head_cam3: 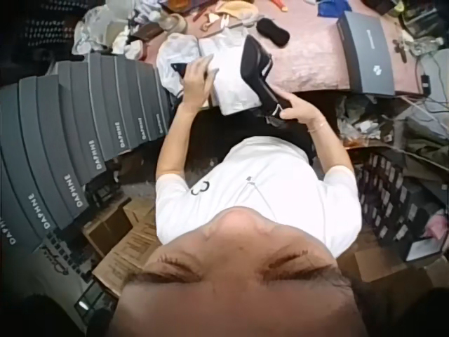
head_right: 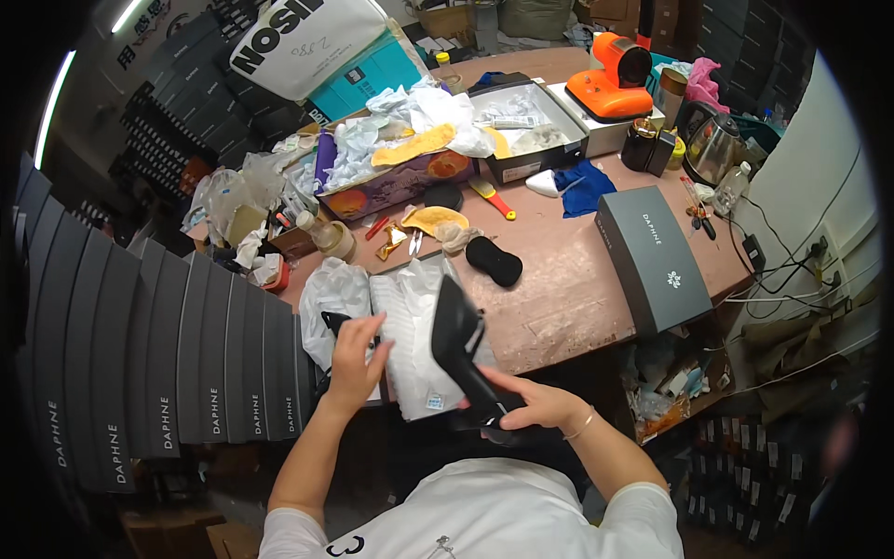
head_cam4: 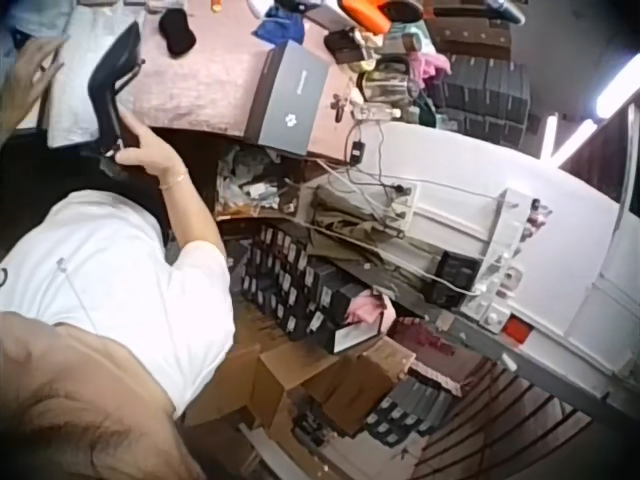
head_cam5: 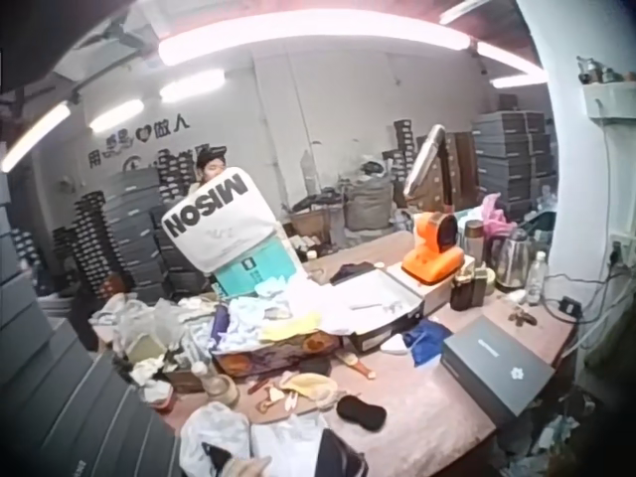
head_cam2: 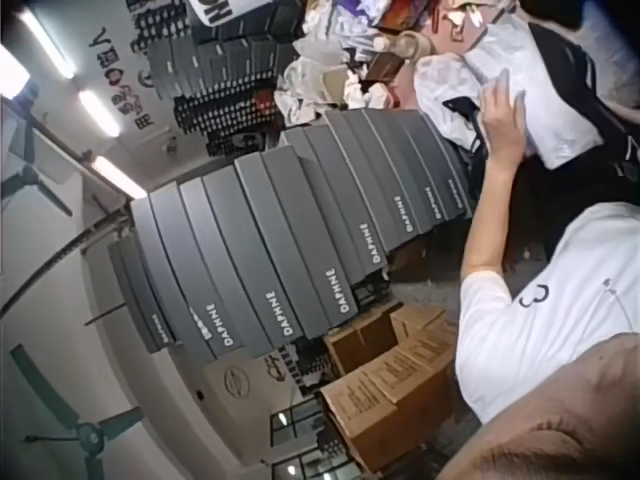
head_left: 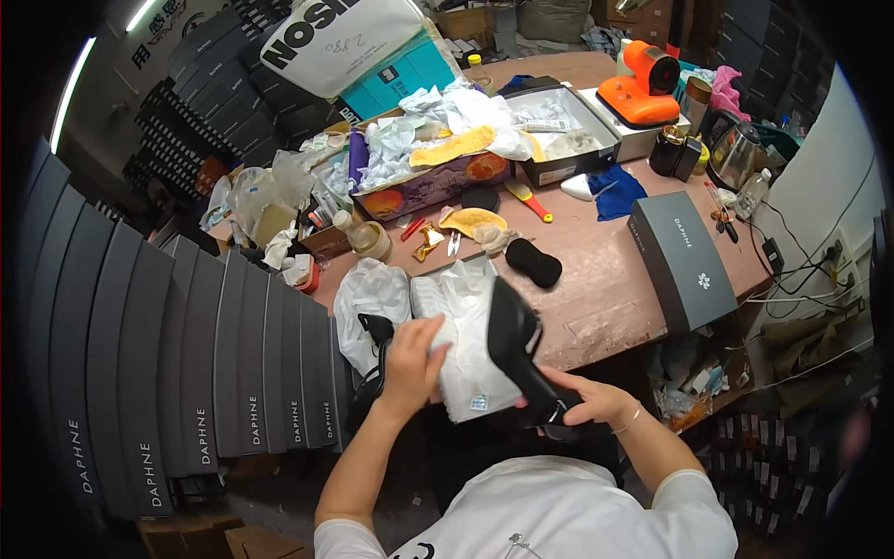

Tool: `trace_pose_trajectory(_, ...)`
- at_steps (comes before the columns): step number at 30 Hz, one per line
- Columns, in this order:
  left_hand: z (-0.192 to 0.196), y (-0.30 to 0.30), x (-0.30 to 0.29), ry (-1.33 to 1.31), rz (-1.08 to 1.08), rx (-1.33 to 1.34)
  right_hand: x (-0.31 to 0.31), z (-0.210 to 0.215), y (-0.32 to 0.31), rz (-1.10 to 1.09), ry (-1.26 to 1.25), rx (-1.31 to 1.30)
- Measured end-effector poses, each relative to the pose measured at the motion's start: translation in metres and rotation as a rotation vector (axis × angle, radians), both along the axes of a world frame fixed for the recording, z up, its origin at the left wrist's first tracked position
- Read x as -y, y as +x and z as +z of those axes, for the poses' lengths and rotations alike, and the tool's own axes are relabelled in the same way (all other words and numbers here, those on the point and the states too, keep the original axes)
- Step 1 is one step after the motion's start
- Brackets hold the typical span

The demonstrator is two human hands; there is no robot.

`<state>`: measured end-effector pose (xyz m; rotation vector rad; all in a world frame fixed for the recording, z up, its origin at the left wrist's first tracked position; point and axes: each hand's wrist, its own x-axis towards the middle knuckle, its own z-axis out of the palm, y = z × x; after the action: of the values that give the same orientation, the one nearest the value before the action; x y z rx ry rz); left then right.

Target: Inspecting high-heeled shoes and packing them into boxes with protective paper.

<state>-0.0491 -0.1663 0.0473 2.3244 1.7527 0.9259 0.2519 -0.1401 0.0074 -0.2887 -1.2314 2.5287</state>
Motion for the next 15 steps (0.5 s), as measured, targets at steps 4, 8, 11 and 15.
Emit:
trace_pose_trajectory(4, -0.089, -0.026, -0.100, -0.091, 0.179, -0.184, 0.014, -0.002, 0.027, -0.266, -0.167, -0.030)
trace_pose_trajectory(8, -0.132, -0.047, -0.142, -0.269, 0.187, -0.320, 0.024, 0.001, 0.038, -0.356, -0.140, -0.007)
trace_pose_trajectory(11, -0.087, -0.066, -0.152, -0.076, 0.226, 0.392, 0.030, -0.002, 0.052, -0.399, -0.114, -0.060)
trace_pose_trajectory(15, 0.085, -0.035, -0.106, -0.044, -0.003, 0.655, 0.035, 0.023, 0.054, -0.455, -0.088, -0.140)
